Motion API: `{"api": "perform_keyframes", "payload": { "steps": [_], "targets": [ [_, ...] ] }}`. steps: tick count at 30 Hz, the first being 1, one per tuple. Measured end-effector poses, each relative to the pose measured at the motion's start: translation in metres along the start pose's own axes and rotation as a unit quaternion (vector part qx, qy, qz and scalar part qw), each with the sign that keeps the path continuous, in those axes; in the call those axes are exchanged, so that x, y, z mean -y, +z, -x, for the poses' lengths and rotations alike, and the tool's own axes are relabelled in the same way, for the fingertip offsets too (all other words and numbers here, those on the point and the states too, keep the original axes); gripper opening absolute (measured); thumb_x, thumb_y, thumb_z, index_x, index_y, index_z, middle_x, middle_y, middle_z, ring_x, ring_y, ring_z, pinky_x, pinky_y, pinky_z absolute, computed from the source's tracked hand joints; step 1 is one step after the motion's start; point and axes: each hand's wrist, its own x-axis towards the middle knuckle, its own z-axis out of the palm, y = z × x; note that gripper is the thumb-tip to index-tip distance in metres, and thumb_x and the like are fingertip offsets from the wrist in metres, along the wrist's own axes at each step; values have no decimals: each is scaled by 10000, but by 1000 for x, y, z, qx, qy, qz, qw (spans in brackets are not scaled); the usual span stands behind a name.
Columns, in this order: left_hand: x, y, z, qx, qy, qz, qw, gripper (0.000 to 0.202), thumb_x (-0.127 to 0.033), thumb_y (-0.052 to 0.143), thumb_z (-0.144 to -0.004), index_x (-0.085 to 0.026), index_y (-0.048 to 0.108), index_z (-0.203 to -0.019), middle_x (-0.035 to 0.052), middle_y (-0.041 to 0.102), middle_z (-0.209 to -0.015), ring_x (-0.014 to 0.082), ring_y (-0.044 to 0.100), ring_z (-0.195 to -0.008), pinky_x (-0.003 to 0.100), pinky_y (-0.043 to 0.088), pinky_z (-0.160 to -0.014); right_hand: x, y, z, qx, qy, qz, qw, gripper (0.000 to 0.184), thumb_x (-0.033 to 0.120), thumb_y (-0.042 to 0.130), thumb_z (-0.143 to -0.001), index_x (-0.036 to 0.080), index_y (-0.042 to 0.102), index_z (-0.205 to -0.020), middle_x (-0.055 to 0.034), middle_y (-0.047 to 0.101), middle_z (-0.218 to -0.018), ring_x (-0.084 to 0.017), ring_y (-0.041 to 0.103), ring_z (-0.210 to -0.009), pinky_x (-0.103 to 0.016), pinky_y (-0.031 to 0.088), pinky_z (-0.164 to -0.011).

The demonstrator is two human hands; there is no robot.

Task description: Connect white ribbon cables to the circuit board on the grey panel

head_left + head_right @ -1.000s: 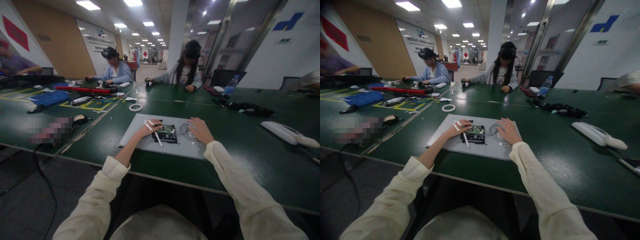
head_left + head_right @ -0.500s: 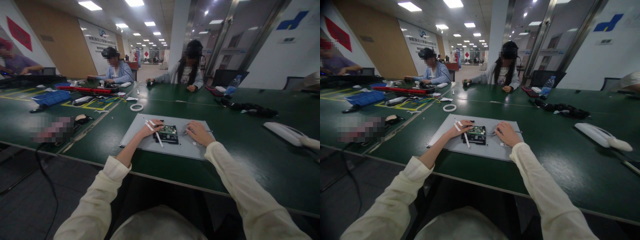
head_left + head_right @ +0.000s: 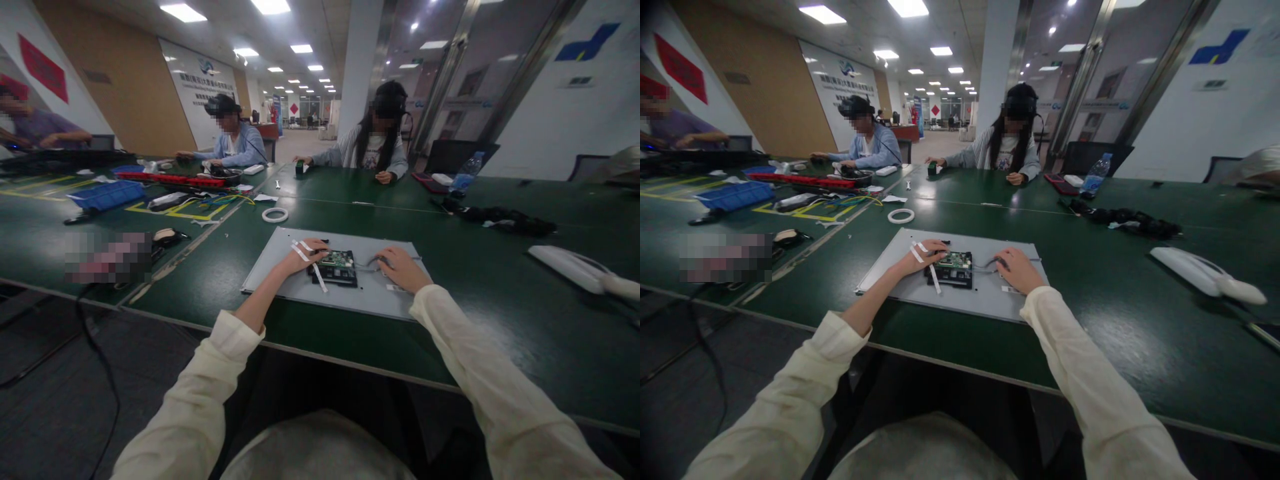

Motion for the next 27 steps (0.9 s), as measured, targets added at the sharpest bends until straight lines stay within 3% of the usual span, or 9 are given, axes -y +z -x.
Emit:
{"api": "perform_keyframes", "payload": {
  "steps": [10, 27],
  "targets": [
    [-2, 2, -1, -2, -2, -19, 1000, 285, -350, 499, -871, -168, 659, -1021, 78, 662, -1030, 176, 585, -1043, 331, 448, -945, 3, 1, 0, -11, -1, -13, 1000, 297, 195, 405, -846, 158, 623, -1045, -115, 596, -1036, -242, 516, -1019, -413, 401, -929],
    [2, 5, -2, -1, -15, 34, 999, 294, -360, 494, -873, -175, 655, -1035, 78, 640, -1073, 174, 574, -1054, 332, 445, -957, -4, 9, -2, -23, -4, 2, 1000, 303, 225, 408, -845, 153, 621, -1048, -124, 600, -1048, -247, 521, -1031, -424, 399, -936]
  ]
}}
